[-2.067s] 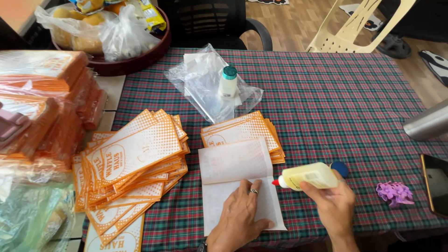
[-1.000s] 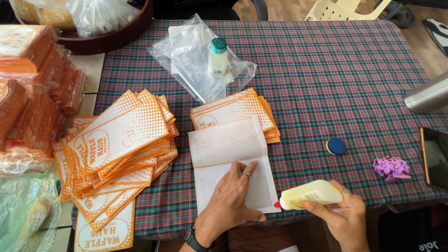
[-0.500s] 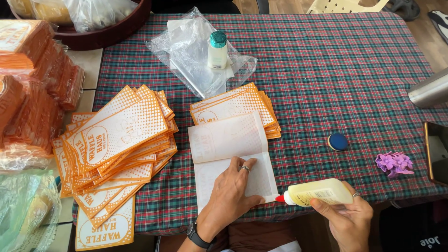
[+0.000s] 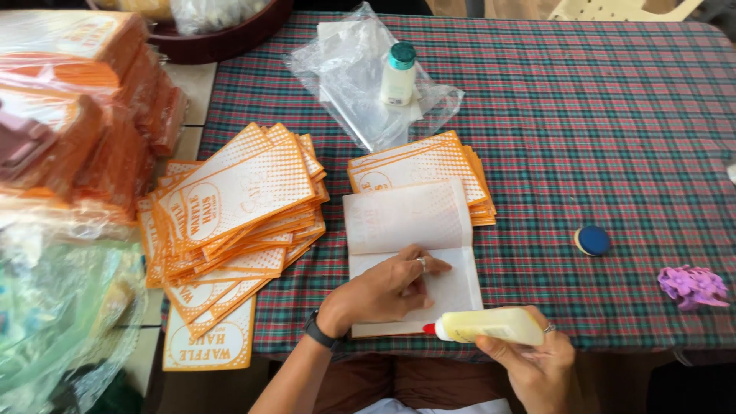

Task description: Applying glue to the edges of paper bags and stacking them together to form a pad

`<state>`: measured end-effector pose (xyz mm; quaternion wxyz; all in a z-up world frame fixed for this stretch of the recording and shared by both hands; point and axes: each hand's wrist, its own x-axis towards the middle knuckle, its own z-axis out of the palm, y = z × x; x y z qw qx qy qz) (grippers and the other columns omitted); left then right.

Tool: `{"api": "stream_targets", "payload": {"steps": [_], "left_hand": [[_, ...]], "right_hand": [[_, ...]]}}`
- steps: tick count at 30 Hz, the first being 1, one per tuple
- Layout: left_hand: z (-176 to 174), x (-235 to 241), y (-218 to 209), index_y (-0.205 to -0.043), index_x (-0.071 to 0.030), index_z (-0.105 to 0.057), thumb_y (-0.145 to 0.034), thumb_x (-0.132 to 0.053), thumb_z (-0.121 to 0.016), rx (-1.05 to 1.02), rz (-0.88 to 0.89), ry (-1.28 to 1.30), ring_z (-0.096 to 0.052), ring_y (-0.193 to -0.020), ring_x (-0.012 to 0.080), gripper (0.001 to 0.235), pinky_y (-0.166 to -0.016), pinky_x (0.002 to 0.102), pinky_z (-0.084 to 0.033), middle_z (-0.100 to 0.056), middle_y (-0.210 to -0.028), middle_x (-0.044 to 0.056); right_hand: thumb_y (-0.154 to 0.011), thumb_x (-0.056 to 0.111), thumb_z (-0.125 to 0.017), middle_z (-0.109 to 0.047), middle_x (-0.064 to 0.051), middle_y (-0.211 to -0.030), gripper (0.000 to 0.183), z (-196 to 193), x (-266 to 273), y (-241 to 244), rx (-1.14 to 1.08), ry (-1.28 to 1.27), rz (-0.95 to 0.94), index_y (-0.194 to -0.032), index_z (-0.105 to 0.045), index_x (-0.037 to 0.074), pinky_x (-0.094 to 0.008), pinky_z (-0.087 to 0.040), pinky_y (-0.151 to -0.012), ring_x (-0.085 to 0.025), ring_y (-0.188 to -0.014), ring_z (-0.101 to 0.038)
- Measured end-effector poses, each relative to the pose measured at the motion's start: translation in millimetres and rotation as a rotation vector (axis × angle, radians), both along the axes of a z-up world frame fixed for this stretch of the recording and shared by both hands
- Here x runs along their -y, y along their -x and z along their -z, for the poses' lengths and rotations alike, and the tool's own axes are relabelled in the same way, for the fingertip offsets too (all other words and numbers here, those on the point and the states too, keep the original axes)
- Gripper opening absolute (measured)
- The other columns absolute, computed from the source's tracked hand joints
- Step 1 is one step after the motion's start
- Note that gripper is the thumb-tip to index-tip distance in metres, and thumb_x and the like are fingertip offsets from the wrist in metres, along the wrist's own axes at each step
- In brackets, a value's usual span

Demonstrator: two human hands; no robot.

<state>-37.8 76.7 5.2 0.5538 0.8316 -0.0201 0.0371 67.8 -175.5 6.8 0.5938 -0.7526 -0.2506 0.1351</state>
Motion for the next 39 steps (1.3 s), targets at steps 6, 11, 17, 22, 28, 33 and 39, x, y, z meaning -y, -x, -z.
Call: {"api": "stream_targets", "payload": {"steps": [6,11,17,22,28,33,39], "left_hand": [[8,-10,-7,-0.139,-0.007,-0.058,-0.100,-0.012,-0.054,-0.031,0.037,0.025,-0.066,-0.100,0.0263,0.040,-0.092,0.035,-0.053,-0.058,-0.118,0.011],[18,-13,-10,-0.138,-0.004,-0.059,-0.106,-0.013,-0.047,-0.095,0.054,0.250,-0.074,-0.096,0.0226,0.035,-0.091,0.034,-0.059,-0.053,-0.124,0.012],[9,-4,-4,-0.132,-0.003,-0.062,-0.104,-0.014,-0.051,-0.027,-0.013,0.132,-0.071,-0.100,0.0263,0.032,-0.093,0.036,-0.054,-0.058,-0.121,0.013],[-14,26,1,-0.126,0.006,-0.058,-0.097,-0.006,-0.062,0.089,-0.141,-0.114,-0.066,-0.096,0.0436,0.032,-0.090,0.049,-0.050,-0.052,-0.120,0.020],[-29,9,-20,-0.104,0.000,-0.069,-0.093,-0.006,-0.071,0.417,-0.485,-0.391,-0.062,-0.088,0.0376,0.013,-0.081,0.048,-0.050,-0.063,-0.107,0.018],[-26,-29,-32,-0.132,-0.006,-0.057,-0.088,-0.066,-0.069,0.124,-0.753,-1.072,-0.050,-0.129,0.0387,0.076,-0.103,0.055,-0.039,-0.060,-0.130,0.014],[-23,-30,-35,-0.133,-0.010,-0.061,-0.091,-0.068,-0.062,0.090,-0.736,-1.107,-0.054,-0.123,0.0331,0.071,-0.106,0.059,-0.038,-0.066,-0.118,0.006]], "right_hand": [[-0.071,0.009,-0.086,-0.084,-0.021,-0.094,0.032,-6,-46,38,-0.119,-0.174,-0.236,-0.097,-0.074,-0.005,-0.029,-0.070,-0.075,-0.025,-0.083,-0.083],[-0.076,0.011,-0.084,-0.085,-0.020,-0.099,0.032,-19,-72,59,-0.107,-0.174,-0.357,-0.101,-0.075,-0.006,-0.030,-0.070,-0.083,-0.026,-0.092,-0.083],[-0.073,0.000,-0.076,-0.070,-0.020,-0.116,0.057,9,-34,-9,-0.334,-0.436,-0.037,-0.127,-0.062,-0.006,-0.043,-0.063,-0.089,-0.031,-0.098,-0.071],[-0.096,0.013,-0.071,-0.065,-0.024,-0.125,0.051,-10,3,-101,-0.282,-0.403,0.223,-0.137,-0.041,0.006,-0.046,-0.064,-0.084,-0.029,-0.105,-0.070],[-0.096,0.002,-0.072,-0.068,-0.016,-0.114,0.047,-37,2,-114,0.008,0.263,0.259,-0.142,-0.062,-0.003,-0.043,-0.062,-0.065,-0.033,-0.099,-0.070],[-0.096,0.008,-0.075,-0.071,-0.018,-0.125,0.029,-38,2,-76,0.978,0.336,0.020,-0.124,-0.073,0.000,-0.046,-0.048,-0.101,-0.036,-0.116,-0.057],[-0.098,0.055,-0.047,-0.065,-0.001,-0.140,0.057,-36,-39,-10,1.052,0.256,-0.500,-0.128,-0.069,0.012,-0.068,-0.026,-0.118,-0.038,-0.146,-0.039]]}}
